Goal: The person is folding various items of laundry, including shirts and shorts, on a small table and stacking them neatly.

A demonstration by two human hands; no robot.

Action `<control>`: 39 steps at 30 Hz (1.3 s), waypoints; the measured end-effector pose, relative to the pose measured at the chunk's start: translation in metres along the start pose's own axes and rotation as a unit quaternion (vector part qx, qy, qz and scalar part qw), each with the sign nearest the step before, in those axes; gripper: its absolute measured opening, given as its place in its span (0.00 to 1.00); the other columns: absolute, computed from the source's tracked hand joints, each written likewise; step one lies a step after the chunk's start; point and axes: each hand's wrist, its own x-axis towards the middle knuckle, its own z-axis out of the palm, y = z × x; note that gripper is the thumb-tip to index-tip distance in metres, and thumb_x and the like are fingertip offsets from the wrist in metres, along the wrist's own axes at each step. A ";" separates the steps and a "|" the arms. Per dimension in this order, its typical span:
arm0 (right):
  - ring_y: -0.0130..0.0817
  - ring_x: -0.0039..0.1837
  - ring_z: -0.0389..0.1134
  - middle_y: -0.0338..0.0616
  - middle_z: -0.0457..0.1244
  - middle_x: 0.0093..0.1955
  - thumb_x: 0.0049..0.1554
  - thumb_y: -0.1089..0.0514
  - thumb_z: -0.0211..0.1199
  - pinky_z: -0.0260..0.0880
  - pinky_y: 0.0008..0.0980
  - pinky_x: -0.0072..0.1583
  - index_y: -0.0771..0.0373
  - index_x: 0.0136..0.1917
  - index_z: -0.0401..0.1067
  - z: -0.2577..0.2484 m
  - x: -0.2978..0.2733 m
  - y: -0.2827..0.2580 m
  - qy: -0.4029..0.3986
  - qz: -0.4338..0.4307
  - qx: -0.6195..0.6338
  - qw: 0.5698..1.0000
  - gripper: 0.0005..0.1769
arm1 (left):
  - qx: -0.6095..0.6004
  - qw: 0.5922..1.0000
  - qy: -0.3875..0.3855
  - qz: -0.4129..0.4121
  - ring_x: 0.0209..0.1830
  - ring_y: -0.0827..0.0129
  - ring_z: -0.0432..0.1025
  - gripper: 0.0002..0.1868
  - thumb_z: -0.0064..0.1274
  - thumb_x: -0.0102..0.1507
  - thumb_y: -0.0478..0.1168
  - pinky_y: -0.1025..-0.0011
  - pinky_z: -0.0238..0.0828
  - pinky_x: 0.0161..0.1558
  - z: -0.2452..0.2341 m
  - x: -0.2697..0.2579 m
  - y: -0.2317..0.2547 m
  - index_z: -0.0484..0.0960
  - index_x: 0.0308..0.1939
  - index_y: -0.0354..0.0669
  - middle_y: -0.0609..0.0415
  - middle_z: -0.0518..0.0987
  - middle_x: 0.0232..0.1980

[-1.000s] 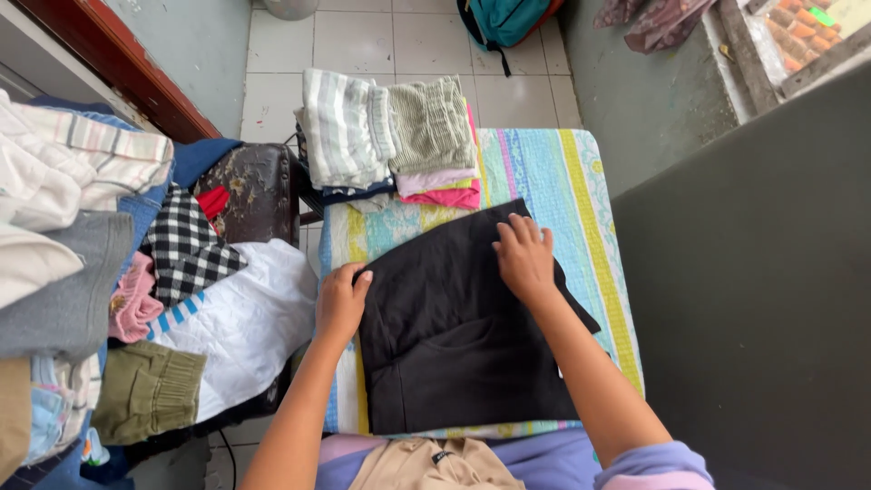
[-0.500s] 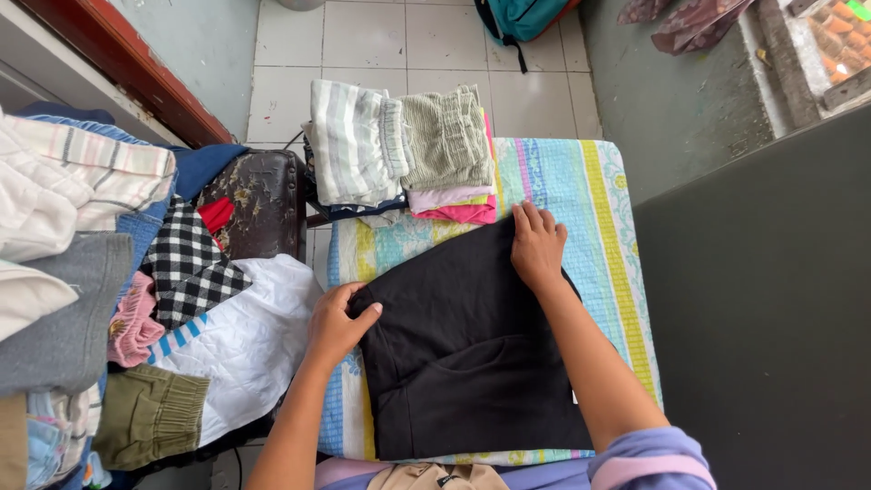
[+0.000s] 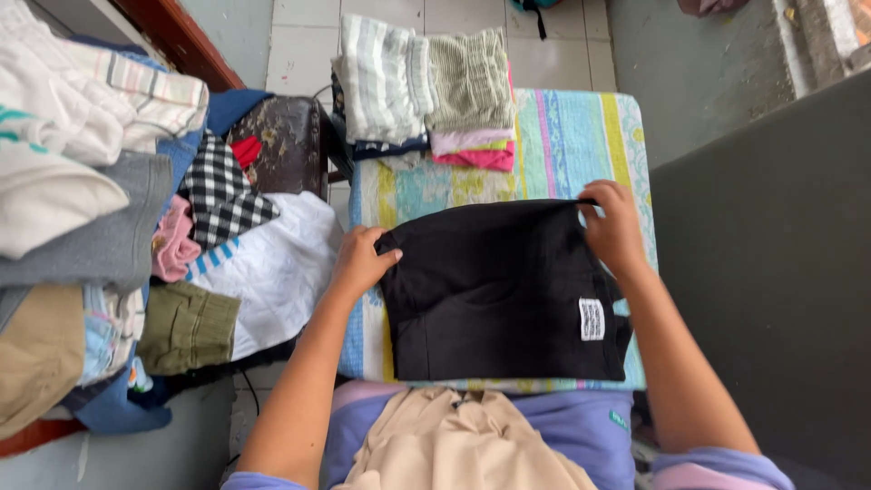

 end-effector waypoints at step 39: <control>0.55 0.69 0.65 0.53 0.65 0.68 0.55 0.61 0.64 0.63 0.48 0.67 0.55 0.60 0.74 0.004 -0.148 -0.154 0.006 -0.085 -0.106 0.991 0.18 | 0.202 0.906 0.131 0.348 0.58 0.61 0.74 0.11 0.45 0.70 0.38 0.62 0.67 0.61 0.048 -0.109 0.067 0.79 0.53 0.49 0.52 0.79 0.54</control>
